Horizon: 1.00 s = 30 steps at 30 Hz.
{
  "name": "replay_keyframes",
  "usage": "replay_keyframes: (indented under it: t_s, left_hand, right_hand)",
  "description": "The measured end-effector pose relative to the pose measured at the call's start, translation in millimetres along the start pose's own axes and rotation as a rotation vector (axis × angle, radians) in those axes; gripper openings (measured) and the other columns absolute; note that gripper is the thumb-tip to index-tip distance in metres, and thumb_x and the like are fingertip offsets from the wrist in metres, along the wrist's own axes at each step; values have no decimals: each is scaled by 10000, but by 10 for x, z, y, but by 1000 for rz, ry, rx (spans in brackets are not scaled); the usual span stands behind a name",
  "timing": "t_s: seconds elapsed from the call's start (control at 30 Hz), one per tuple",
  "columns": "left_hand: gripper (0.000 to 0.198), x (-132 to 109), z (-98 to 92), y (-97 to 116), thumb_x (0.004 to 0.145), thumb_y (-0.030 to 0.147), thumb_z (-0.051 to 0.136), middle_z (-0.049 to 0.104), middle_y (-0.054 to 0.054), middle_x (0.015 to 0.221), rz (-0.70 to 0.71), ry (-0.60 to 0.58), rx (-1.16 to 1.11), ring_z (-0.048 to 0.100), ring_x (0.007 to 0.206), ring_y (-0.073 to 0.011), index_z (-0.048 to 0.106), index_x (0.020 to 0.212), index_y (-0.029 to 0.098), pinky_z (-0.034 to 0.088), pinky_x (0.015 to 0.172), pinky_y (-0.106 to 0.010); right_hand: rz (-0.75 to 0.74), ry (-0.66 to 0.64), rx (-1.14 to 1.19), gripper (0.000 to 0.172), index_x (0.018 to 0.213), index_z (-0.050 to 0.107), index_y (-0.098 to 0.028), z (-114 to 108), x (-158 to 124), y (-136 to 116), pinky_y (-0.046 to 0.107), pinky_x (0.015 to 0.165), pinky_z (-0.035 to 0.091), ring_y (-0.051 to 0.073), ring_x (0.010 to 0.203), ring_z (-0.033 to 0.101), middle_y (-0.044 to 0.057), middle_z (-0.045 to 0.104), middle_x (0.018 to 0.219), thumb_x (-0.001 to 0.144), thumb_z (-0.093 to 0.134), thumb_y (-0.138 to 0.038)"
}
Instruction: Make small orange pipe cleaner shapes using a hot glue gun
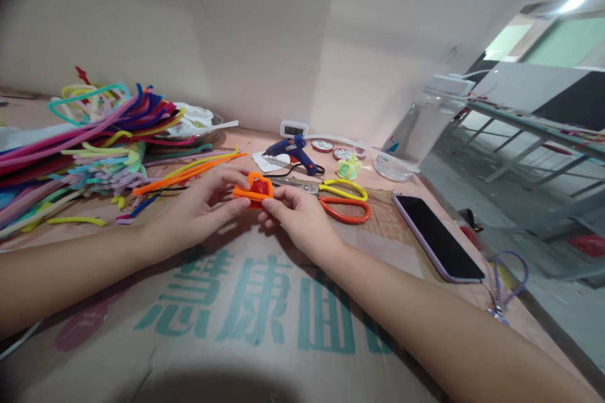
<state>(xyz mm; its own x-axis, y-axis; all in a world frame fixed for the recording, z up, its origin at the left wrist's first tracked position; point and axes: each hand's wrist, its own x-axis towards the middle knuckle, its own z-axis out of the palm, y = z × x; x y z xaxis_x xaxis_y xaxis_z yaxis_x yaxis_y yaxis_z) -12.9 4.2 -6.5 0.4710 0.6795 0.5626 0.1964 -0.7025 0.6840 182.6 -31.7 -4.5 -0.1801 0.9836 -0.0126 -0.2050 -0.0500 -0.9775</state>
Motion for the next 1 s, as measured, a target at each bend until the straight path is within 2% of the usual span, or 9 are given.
replay_keyframes:
  t_s: [0.17, 0.33, 0.5, 0.73, 0.9, 1.0]
  left_hand:
    - [105, 11, -26, 39, 941, 301, 633, 642, -69, 1232, 15, -8, 56, 623, 1146, -216, 627, 990, 209, 522, 957, -339]
    - [154, 16, -50, 78, 972, 315, 556, 666, -57, 1148, 6, -27, 72, 635, 1079, -211, 646, 913, 206, 503, 962, -344]
    - [214, 33, -48, 92, 948, 262, 544, 680, -39, 1063, -20, -34, 121, 637, 1067, -221, 565, 746, 194, 497, 952, -351]
    - [222, 38, -41, 47, 925, 252, 550, 669, -23, 991, -30, -35, 183, 634, 1022, -201, 517, 713, 194, 483, 941, -340]
    - [183, 30, -32, 66, 908, 279, 567, 678, -47, 1043, -35, -29, 161, 639, 990, -198, 558, 743, 199, 504, 878, -323]
    - [196, 28, -28, 91, 907, 293, 571, 688, -58, 1046, -27, -33, 163, 646, 985, -202, 569, 735, 200, 515, 867, -322]
  right_hand:
    - [-41, -3, 5, 340, 802, 639, -176, -14, 14, -24, 229, 569, 516, 89, 544, 602, -22, 690, 640, 726, 840, -440]
    - [-38, -30, -53, 336, 806, 627, -175, -43, 26, -38, 249, 592, 532, 97, 548, 621, -14, 700, 651, 753, 822, -443]
    - [-31, -15, -60, 365, 838, 612, -182, -28, 6, -28, 244, 602, 521, 98, 554, 626, -26, 695, 643, 752, 822, -468]
    - [-11, -29, -82, 371, 874, 651, -179, -13, -3, -80, 251, 616, 511, 92, 563, 584, -45, 657, 634, 733, 829, -473]
    - [-13, -37, -205, 322, 830, 671, -168, -38, 7, -104, 212, 533, 391, 66, 555, 498, -51, 628, 679, 731, 834, -427]
    - [-33, -50, -204, 348, 794, 647, -166, -51, 9, -81, 212, 541, 364, 63, 561, 476, -61, 591, 654, 745, 823, -462]
